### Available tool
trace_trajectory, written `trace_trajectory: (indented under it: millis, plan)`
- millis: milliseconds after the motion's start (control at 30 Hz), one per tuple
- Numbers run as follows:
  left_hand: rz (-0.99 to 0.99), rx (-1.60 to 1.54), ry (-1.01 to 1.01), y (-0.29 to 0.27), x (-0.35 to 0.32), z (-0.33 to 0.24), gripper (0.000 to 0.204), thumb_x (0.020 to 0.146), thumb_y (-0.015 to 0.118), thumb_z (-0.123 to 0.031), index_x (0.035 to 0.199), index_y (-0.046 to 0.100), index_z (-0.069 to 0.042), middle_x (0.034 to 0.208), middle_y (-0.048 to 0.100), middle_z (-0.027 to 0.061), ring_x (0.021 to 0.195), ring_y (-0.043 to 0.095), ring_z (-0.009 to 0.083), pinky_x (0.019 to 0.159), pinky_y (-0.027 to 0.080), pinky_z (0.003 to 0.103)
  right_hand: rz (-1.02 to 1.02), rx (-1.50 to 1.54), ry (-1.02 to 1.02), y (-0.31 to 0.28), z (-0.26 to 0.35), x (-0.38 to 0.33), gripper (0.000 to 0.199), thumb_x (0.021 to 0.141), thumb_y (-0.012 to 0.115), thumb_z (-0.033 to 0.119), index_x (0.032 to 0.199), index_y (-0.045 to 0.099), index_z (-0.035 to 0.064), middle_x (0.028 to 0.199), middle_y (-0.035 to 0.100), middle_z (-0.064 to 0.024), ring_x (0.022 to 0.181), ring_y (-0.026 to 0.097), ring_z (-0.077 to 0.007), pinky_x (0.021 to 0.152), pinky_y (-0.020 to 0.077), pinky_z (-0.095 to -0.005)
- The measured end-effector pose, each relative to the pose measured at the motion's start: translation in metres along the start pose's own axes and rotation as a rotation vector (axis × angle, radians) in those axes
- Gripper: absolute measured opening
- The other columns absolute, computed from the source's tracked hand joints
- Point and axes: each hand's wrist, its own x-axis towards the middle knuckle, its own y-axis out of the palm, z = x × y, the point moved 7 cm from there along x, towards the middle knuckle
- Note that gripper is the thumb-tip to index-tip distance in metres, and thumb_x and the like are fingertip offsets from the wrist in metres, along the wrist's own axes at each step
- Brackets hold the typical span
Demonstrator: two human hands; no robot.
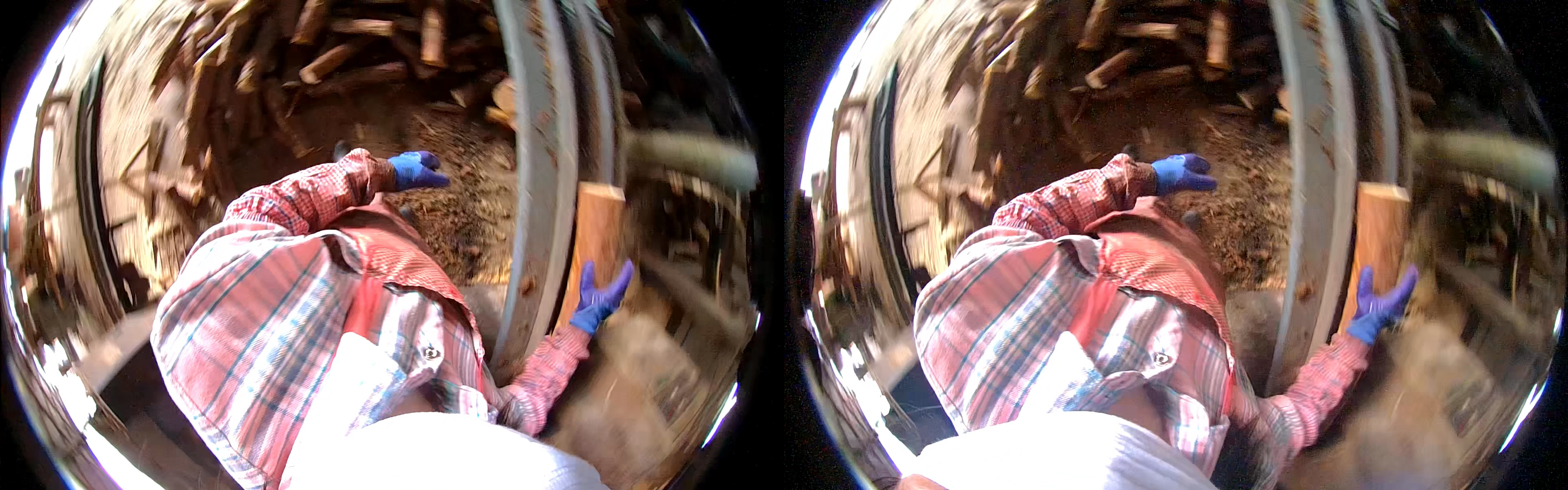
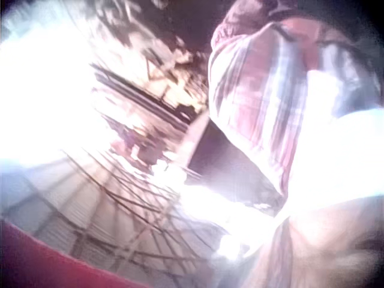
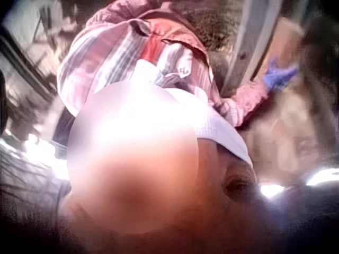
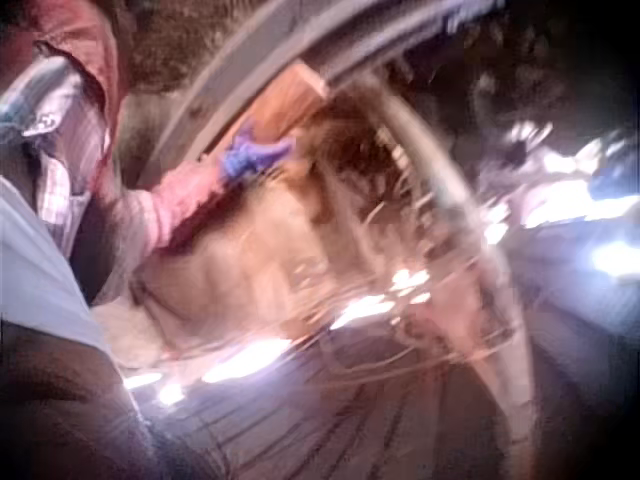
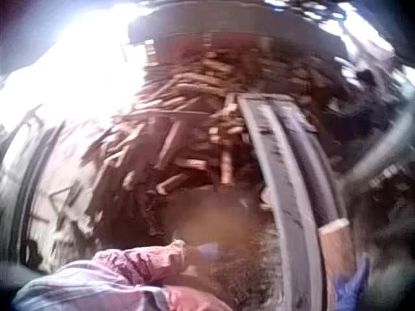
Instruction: The person repeatedly picks up logs from a pile and feeds them into a wood chipper. They handle the logs one at a time, positioning them on the machine's feed table before they are pulled in.
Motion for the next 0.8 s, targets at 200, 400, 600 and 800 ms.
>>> trace_trajectory:
  millis: [200, 400, 600, 800]
  plan:
    - [-0.335, 0.002, -0.012, -0.097, -0.034, 0.204, 0.045, 0.079, 0.063, -0.039, 0.104, 0.060, -0.002, 0.085, 0.063, 0.0143, 0.080, 0.060, 0.0260, 0.071, 0.047, 0.039, 0.329, 0.899, 0.092, 0.243, 0.242, 0.101, 0.049, 0.081, 0.067, 0.012, 0.125, 0.050, 0.0008, 0.118, 0.056, -0.0117, 0.107, 0.054, -0.0229, 0.091, 0.0445, -0.0371]
    - [-0.431, -0.954, -0.237, -0.182, -0.037, 0.407, 0.044, 0.086, 0.057, -0.040, 0.117, 0.058, -0.010, 0.100, 0.062, 0.0063, 0.093, 0.059, 0.0212, 0.076, 0.047, 0.041, 0.902, 0.947, -0.330, 0.391, 0.568, 0.154, 0.054, 0.077, 0.071, 0.026, 0.120, 0.054, -0.0004, 0.118, 0.057, -0.0192, 0.108, 0.057, -0.0293, 0.092, 0.0465, -0.0365]
    - [-0.569, -1.434, -0.647, -0.305, -0.049, 0.537, 0.030, 0.089, 0.055, -0.034, 0.099, 0.062, -0.008, 0.074, 0.059, 0.0026, 0.073, 0.058, 0.0177, 0.064, 0.047, 0.035, 1.638, 0.972, 0.098, 0.614, 0.694, 0.132, 0.076, 0.076, 0.076, 0.030, 0.135, 0.037, 0.0010, 0.130, 0.046, -0.0191, 0.116, 0.050, -0.0257, 0.097, 0.0421, -0.0344]
    - [-0.957, -0.520, -0.111, -0.492, 0.049, 0.669, 0.018, 0.089, 0.056, -0.024, 0.091, 0.059, -0.007, 0.069, 0.056, 0.0063, 0.067, 0.056, 0.0247, 0.059, 0.043, 0.034, 1.412, 1.085, 0.403, 0.846, 0.805, 0.202, 0.077, 0.078, 0.073, 0.017, 0.136, 0.027, -0.0046, 0.129, 0.042, -0.0232, 0.119, 0.046, -0.0283, 0.099, 0.0403, -0.0336]
